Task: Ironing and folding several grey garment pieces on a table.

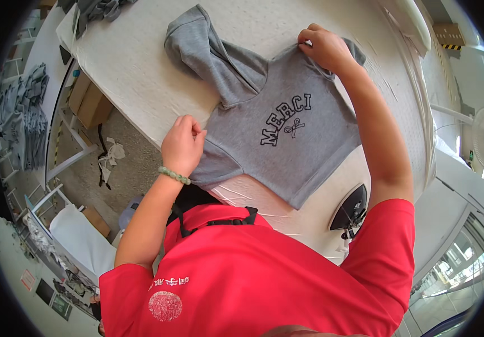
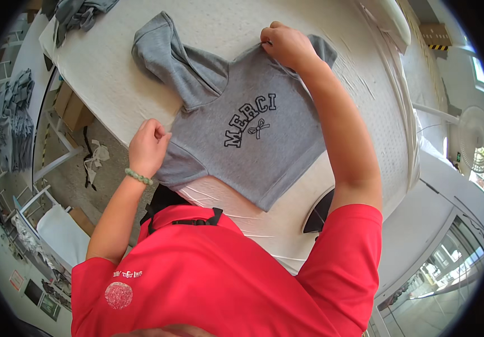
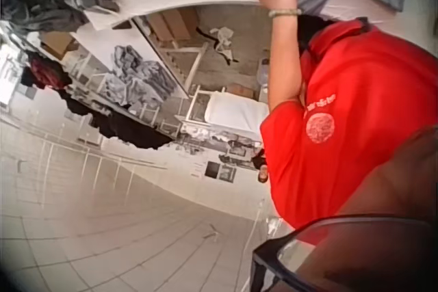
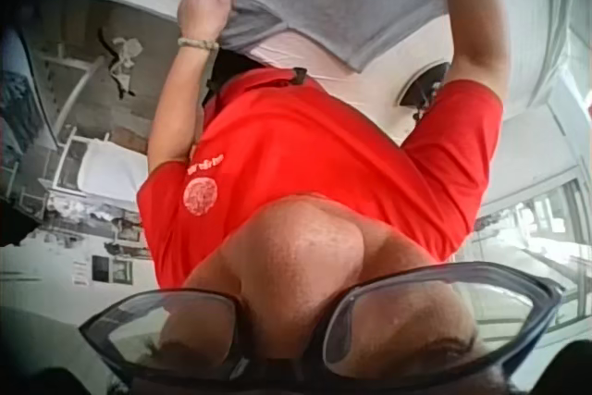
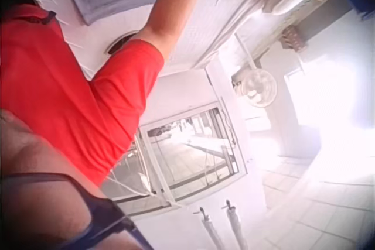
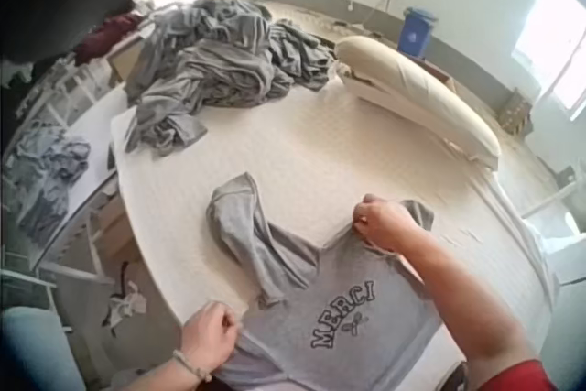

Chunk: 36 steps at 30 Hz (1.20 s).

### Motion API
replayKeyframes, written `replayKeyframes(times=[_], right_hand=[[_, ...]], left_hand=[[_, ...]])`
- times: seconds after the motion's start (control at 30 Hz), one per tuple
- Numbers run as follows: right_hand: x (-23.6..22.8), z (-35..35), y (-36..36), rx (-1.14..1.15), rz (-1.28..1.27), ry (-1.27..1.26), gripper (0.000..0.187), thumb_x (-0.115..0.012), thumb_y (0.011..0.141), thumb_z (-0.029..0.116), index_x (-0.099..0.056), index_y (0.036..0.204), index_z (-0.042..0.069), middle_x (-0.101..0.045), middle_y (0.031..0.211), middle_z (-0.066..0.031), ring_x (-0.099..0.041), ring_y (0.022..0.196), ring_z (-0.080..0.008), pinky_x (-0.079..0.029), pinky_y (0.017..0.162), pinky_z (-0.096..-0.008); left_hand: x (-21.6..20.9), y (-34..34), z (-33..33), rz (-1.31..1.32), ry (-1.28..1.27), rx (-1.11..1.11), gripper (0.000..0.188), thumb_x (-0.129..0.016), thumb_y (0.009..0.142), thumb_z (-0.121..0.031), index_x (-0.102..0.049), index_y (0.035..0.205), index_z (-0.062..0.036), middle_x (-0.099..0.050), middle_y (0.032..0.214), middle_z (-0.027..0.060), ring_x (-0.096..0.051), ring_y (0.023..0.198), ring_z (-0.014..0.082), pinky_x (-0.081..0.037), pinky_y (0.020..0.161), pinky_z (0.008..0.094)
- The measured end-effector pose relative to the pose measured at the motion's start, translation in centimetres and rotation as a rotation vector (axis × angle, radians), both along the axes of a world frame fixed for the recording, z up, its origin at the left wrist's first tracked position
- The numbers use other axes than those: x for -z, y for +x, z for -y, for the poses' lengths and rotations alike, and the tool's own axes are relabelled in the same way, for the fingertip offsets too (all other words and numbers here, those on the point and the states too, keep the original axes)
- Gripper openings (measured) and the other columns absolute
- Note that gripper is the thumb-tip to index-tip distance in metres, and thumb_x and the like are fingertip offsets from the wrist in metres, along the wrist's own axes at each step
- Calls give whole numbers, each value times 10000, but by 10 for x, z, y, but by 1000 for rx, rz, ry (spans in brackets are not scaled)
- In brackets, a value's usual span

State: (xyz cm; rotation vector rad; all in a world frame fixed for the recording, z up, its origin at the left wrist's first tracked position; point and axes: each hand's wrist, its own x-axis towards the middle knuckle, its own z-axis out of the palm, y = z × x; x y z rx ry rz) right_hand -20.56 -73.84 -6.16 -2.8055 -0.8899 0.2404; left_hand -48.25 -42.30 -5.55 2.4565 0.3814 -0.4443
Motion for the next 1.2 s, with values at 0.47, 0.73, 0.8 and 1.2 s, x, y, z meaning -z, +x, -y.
replayKeyframes(times=[0.47, 0.73, 0.8, 1.2], right_hand=[[-12, -10, 20, 47, -206, -25, 212, -684, 883, 223, -690, 1065, 114, -733, 1028, -85, -703, 970, -293, -555, 854, -412], [4, 2, 22, 86, -289, 77, 228, -706, 907, 274, -701, 1067, 112, -756, 945, -95, -715, 888, -300, -563, 811, -414], [6, 7, 20, 98, -305, 77, 228, -697, 910, 312, -703, 1053, 135, -753, 948, -86, -713, 913, -303, -557, 808, -428], [16, 15, 20, 121, -203, 83, 326, -705, 952, 461, -685, 992, 139, -750, 924, -79, -707, 877, -313, -537, 751, -450]], left_hand=[[21, 239, 75, -70, -330, 491, 407, -659, 1005, -392, -730, 1064, 5, -751, 973, 140, -700, 944, 299, -538, 865, 384], [13, 241, 69, -198, -372, 509, 376, -754, 925, -390, -752, 1031, -30, -763, 961, 143, -721, 906, 310, -547, 812, 419], [2, 233, 77, -97, -204, 480, 351, -790, 890, -375, -725, 955, -36, -752, 930, 152, -714, 880, 325, -545, 790, 431], [-6, 238, 88, -137, -9, 473, 317, -843, 837, -277, -643, 909, -41, -679, 813, 128, -647, 755, 281, -524, 719, 397]])
